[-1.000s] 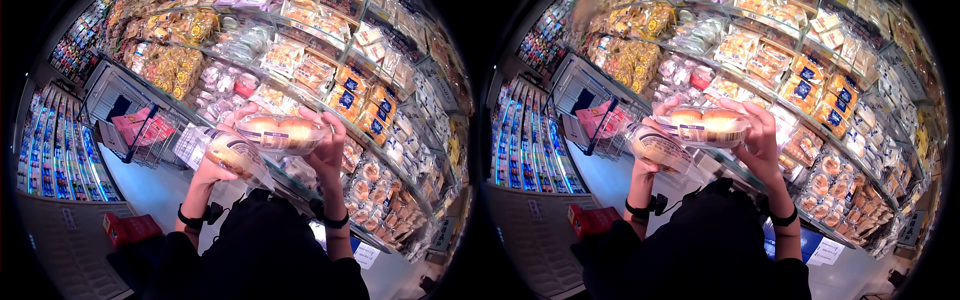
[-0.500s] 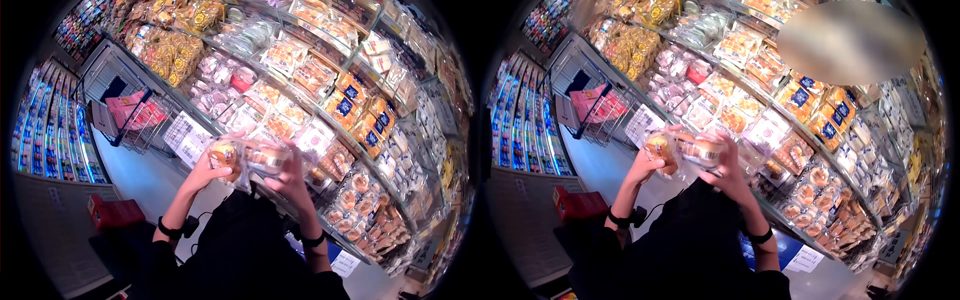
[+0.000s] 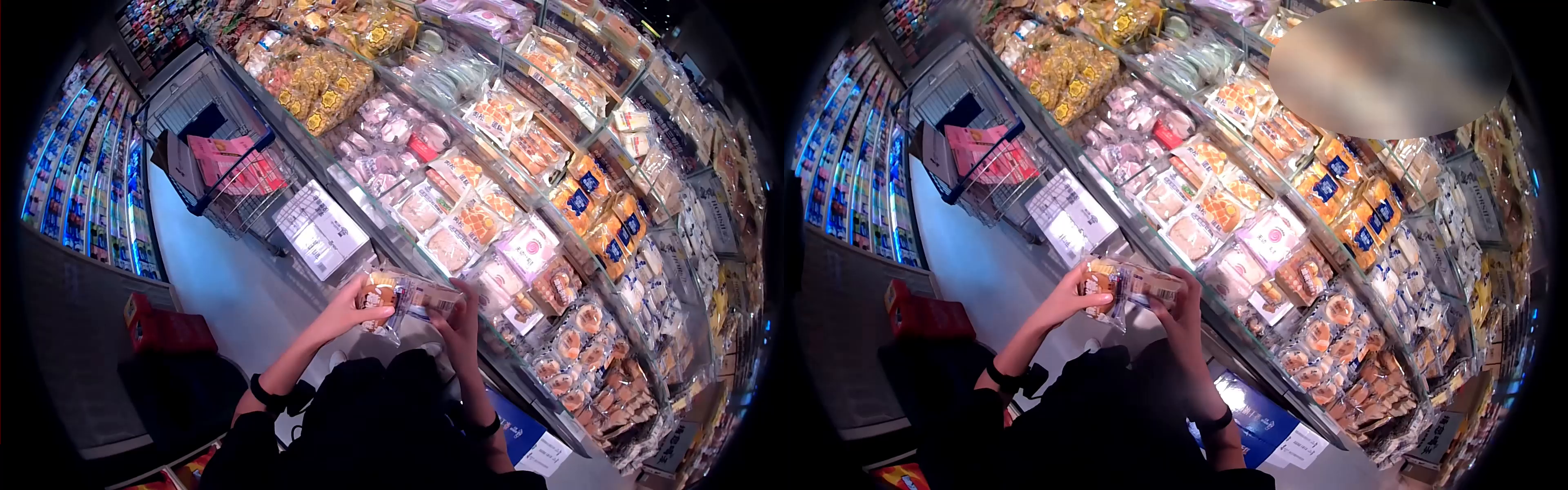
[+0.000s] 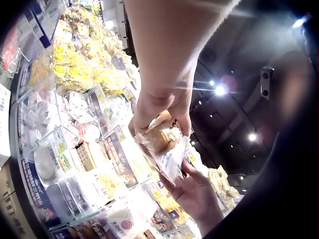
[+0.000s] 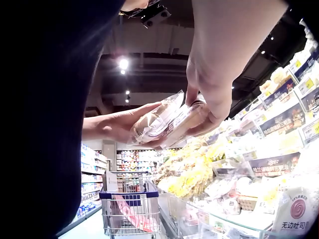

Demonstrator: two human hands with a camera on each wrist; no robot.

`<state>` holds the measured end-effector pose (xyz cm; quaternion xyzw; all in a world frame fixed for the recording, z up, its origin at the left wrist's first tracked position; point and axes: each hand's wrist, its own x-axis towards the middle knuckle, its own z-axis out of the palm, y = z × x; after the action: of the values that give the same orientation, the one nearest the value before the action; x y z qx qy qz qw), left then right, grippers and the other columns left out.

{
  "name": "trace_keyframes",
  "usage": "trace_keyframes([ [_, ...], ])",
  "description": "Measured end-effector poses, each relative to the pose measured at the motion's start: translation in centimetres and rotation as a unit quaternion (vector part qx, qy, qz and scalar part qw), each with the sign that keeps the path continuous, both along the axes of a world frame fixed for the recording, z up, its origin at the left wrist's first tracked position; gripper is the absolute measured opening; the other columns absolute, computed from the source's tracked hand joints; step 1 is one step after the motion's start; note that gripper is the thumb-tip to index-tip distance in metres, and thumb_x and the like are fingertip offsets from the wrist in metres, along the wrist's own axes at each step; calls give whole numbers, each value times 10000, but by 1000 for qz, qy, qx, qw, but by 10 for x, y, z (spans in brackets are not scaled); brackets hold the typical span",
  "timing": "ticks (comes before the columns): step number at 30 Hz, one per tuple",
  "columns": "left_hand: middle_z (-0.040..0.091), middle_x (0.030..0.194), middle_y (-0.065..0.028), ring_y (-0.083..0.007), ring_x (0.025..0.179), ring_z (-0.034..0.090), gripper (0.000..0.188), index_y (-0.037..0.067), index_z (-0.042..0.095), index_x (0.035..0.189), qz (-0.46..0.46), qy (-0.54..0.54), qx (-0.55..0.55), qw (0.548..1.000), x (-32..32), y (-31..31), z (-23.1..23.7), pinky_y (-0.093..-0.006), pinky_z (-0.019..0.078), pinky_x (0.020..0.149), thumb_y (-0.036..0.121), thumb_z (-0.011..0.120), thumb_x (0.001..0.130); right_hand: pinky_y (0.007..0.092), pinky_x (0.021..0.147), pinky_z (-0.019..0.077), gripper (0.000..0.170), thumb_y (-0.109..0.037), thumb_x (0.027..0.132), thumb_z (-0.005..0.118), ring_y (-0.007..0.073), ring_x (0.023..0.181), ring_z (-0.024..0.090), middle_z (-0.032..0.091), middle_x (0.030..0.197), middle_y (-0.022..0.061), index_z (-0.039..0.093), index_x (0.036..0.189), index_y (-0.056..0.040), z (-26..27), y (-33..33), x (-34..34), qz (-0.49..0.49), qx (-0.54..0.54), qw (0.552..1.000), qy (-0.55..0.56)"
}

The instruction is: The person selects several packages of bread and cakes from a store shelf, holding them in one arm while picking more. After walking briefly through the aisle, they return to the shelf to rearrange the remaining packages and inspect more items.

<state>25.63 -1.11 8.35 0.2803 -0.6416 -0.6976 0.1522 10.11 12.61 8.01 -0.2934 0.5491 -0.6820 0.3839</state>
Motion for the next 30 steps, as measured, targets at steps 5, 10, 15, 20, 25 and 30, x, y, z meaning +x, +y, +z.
trace_keyframes([
  [5, 530, 998, -50, -94, 904, 511, 516, -3, 426, 1127, 14, 33, 64, 997, 77, -13, -1, -232, 419, 785, 181, 707, 736, 267, 816, 446, 590, 74, 761, 586, 161, 988, 510, 489, 1064, 95, 304, 1253, -87, -1, -14, 73, -4, 9, 1000, 14],
  [10, 541, 1008, -62, -112, 904, 529, 550, 0, 405, 1177, 52, 2, 103, 993, 183, -22, -29, -252, 439, 788, 161, 699, 741, 245, 735, 458, 541, -27, 764, 635, 136, 939, 529, 533, 1005, 81, 334, 1211, -78, -10, -34, 161, 84, 94, 992, -14],
  [15, 553, 990, -49, -87, 833, 541, 443, 6, 446, 1140, 18, -99, 113, 988, 279, -15, -48, -226, 460, 702, 154, 658, 781, 247, 644, 456, 459, -152, 715, 700, 106, 745, 540, 570, 813, 60, 443, 1070, -17, -44, -27, 230, 171, 227, 946, 154],
  [20, 559, 982, -54, -101, 854, 538, 412, 2, 452, 1131, -23, -67, 164, 984, 345, 16, -72, -239, 455, 737, 152, 636, 794, 253, 634, 441, 431, -219, 708, 700, 94, 735, 517, 558, 795, 50, 475, 1015, -18, -45, -16, 278, 257, 303, 896, 200],
  [25, 563, 1010, -67, -126, 907, 533, 436, -10, 453, 1155, -11, -35, 154, 987, 381, 26, -80, -254, 433, 792, 162, 632, 797, 241, 591, 440, 315, -112, 743, 672, 91, 676, 544, 584, 757, 50, 473, 970, -23, -56, -8, 315, 273, 303, 899, 161],
  [30, 556, 1036, -80, -126, 935, 528, 470, -19, 432, 1182, -31, -33, 166, 985, 402, 36, -97, -258, 424, 817, 169, 628, 798, 208, 543, 404, 299, -133, 741, 680, 59, 636, 512, 553, 708, 13, 480, 943, -41, -46, -1, 332, 268, 326, 892, 164],
])
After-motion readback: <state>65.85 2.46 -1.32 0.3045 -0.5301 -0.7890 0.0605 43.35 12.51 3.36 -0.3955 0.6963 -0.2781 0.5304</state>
